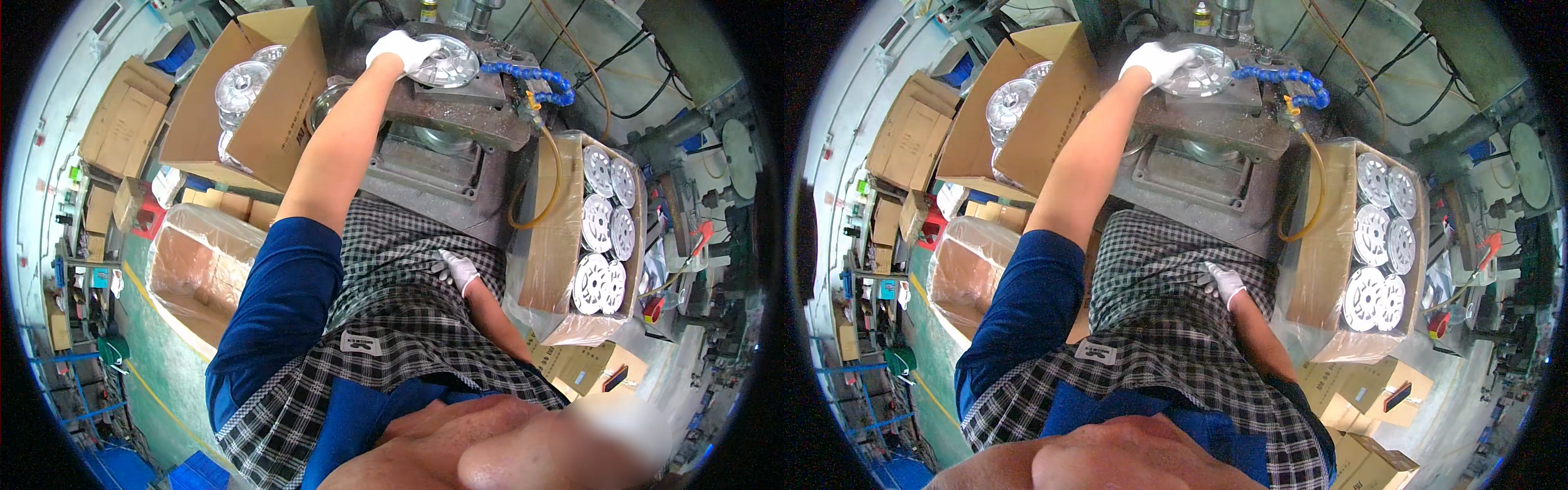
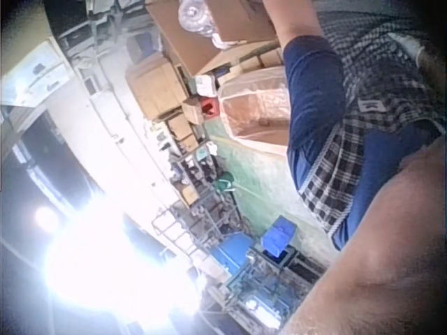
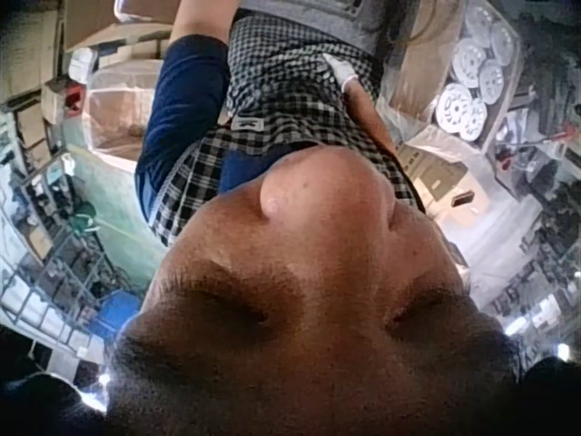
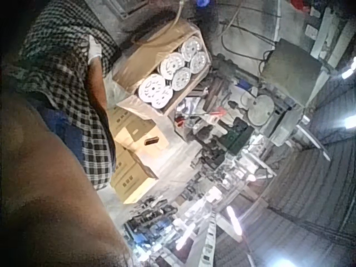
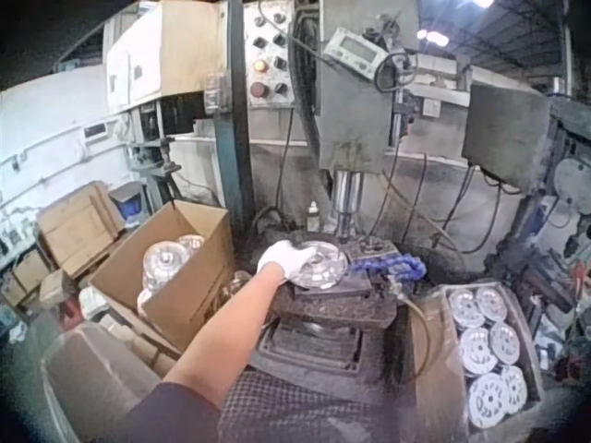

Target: Take metal parts from a box, inspect or process them on a machine, and place them into another container.

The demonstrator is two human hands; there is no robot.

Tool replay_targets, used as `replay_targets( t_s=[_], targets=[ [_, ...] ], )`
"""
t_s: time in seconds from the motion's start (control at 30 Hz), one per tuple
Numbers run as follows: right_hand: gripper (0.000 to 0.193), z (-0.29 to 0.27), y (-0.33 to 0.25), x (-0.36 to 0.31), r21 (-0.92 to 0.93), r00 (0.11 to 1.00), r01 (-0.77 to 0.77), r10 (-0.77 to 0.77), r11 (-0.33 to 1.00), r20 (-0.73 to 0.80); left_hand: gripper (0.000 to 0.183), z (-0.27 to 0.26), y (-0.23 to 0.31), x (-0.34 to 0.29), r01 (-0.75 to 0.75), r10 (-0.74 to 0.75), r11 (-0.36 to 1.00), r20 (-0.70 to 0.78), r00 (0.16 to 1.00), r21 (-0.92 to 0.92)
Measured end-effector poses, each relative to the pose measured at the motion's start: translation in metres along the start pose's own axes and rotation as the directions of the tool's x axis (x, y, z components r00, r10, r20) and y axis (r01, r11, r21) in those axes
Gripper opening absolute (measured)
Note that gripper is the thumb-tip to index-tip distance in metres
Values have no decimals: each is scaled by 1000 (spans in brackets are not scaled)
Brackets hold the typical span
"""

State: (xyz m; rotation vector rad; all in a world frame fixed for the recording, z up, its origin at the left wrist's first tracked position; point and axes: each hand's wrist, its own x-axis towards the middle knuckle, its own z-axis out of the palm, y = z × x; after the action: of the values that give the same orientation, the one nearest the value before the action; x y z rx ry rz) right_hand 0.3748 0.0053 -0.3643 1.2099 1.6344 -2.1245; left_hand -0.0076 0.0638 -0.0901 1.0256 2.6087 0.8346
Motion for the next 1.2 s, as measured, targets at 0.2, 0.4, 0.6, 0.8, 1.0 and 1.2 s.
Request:
replay_targets(
  t_s=[0.2, 0.4, 0.6, 0.8, 1.0, 1.2],
  targets=[
    [40, 0, 3, 4, 14, 999, -43, 43, 999, -5, 76, -2, 3, -9, -23, 22, 1000, -64, 998, -21],
    [43, 0, 0, 0, -37, 999, -46, 46, 998, 1, 79, -3, 4, -7, 4, -2, 1000, -69, 998, 19],
    [42, -3, 7, 3, 45, 999, -47, 46, 998, 2, 79, -4, 5, -8, -3, 4, 1000, -36, 999, 29],
    [40, -3, 3, 1, 48, 998, -57, 58, 997, -7, 77, -2, 3, -7, -17, 19, 999, -49, 999, 34],
    [38, -4, 7, 3, 51, 999, -37, 38, 998, -18, 82, -4, 4, -8, 0, 0, 1000, -13, 1000, 3],
    [40, -5, 7, 2, 15, 1000, -4, 5, 1000, -18, 79, -1, 1, -7, -40, 42, 999, -74, 996, 25]
  ],
)
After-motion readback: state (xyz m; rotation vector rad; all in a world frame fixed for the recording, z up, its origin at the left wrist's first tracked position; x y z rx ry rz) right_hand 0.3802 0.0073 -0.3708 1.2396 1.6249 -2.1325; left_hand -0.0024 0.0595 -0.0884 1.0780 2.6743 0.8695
